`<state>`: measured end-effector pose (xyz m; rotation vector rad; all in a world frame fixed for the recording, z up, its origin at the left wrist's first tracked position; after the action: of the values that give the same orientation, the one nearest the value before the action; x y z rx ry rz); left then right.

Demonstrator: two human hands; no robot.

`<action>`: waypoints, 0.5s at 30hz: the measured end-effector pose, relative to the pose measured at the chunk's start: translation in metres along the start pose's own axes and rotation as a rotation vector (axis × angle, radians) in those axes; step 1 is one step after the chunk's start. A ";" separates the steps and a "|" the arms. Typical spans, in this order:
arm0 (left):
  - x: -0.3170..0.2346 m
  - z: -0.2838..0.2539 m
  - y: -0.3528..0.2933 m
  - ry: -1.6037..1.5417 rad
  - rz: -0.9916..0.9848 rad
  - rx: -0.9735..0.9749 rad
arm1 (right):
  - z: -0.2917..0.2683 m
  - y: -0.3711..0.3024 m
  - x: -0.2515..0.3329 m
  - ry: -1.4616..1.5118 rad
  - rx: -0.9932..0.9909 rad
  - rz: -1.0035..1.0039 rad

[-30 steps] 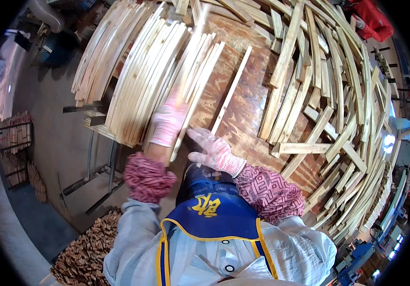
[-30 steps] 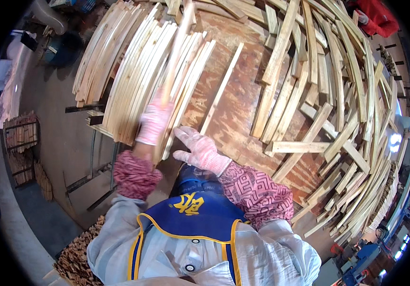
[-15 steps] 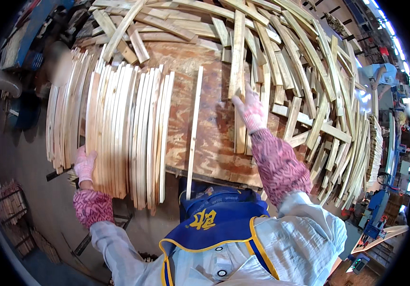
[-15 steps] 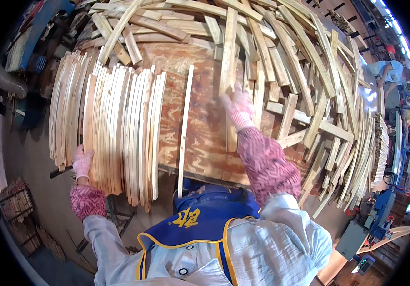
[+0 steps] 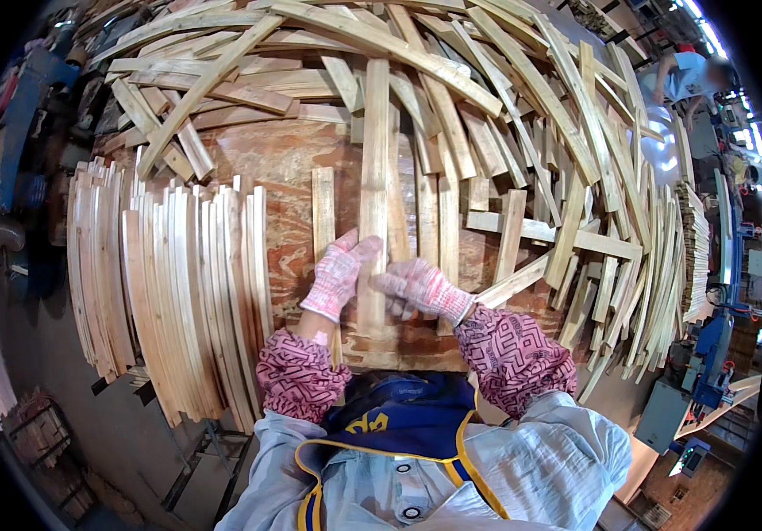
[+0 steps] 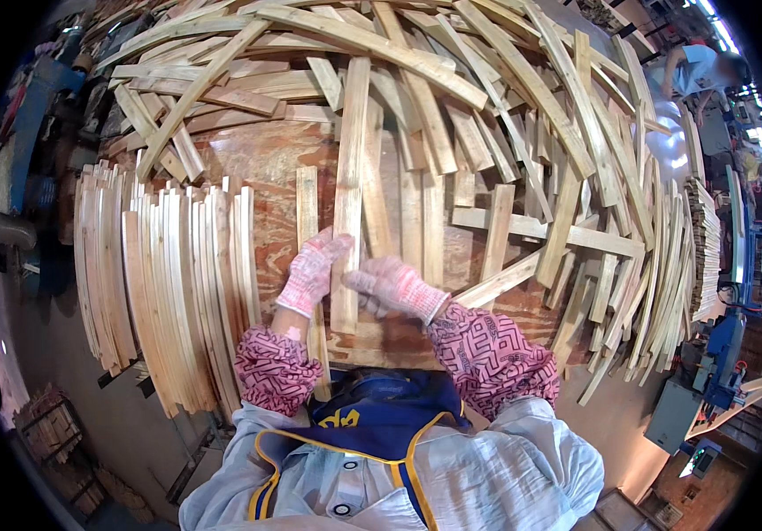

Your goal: The person repeatedly picks up wooden strips from a large pile on a table, aligns them, and stacks them into neat bundles. The person then carries the bundles to a nearby table and places them down. This cycle of gathering, aligning, and stacking continues throughout the clip.

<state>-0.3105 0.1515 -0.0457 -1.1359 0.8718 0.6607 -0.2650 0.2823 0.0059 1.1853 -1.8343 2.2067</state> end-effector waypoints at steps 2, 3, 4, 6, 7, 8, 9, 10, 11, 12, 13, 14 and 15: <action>0.010 0.011 0.013 -0.026 -0.094 -0.188 | -0.080 0.018 0.032 -0.673 -0.383 -0.437; 0.000 0.015 0.007 0.106 -0.129 -0.166 | -0.138 0.023 0.032 -0.455 -0.564 -0.479; -0.009 0.015 -0.008 0.243 -0.160 -0.144 | -0.194 0.023 0.029 -0.243 -0.736 -0.544; 0.003 -0.002 -0.044 0.362 -0.057 -0.231 | -0.244 -0.001 0.109 -0.889 -1.106 -0.339; 0.023 -0.005 -0.060 0.341 0.090 -0.283 | -0.281 0.003 0.115 -1.031 -1.226 -0.316; 0.035 -0.013 -0.081 0.577 0.177 -0.363 | -0.310 0.011 0.115 -1.175 -1.333 -0.294; 0.047 -0.021 -0.100 0.814 0.252 -0.451 | -0.319 0.020 0.119 -1.190 -1.217 -0.138; 0.061 -0.023 -0.115 0.947 0.251 -0.497 | -0.322 0.024 0.124 -1.202 -1.093 0.010; 0.074 -0.021 -0.125 1.077 0.263 -0.513 | -0.349 0.034 0.109 -1.124 -1.094 0.032; 0.081 -0.023 -0.137 1.211 0.249 -0.548 | -0.338 0.027 0.115 -1.089 -1.164 -0.085; 0.093 -0.015 -0.139 1.377 0.036 -0.498 | -0.338 0.035 0.097 -1.067 -1.054 0.009; 0.097 -0.016 -0.138 1.352 -0.011 -0.491 | -0.340 0.037 0.081 -1.042 -0.952 0.102; 0.107 -0.026 -0.145 1.313 -0.103 -0.526 | -0.264 0.007 0.099 -0.534 -0.667 -0.139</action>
<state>-0.1431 0.0847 -0.0708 -2.1252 1.7616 -0.0598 -0.4759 0.4634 0.0533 1.7338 -2.2890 1.0886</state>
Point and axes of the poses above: each hand's wrist, its own y-axis towards the middle knuckle, its own z-axis out of the palm, x = y × z, the point moved 8 cm from there along y, towards the middle knuckle, and after that the axes turned 3 degrees about y, right-handed, at the moved point
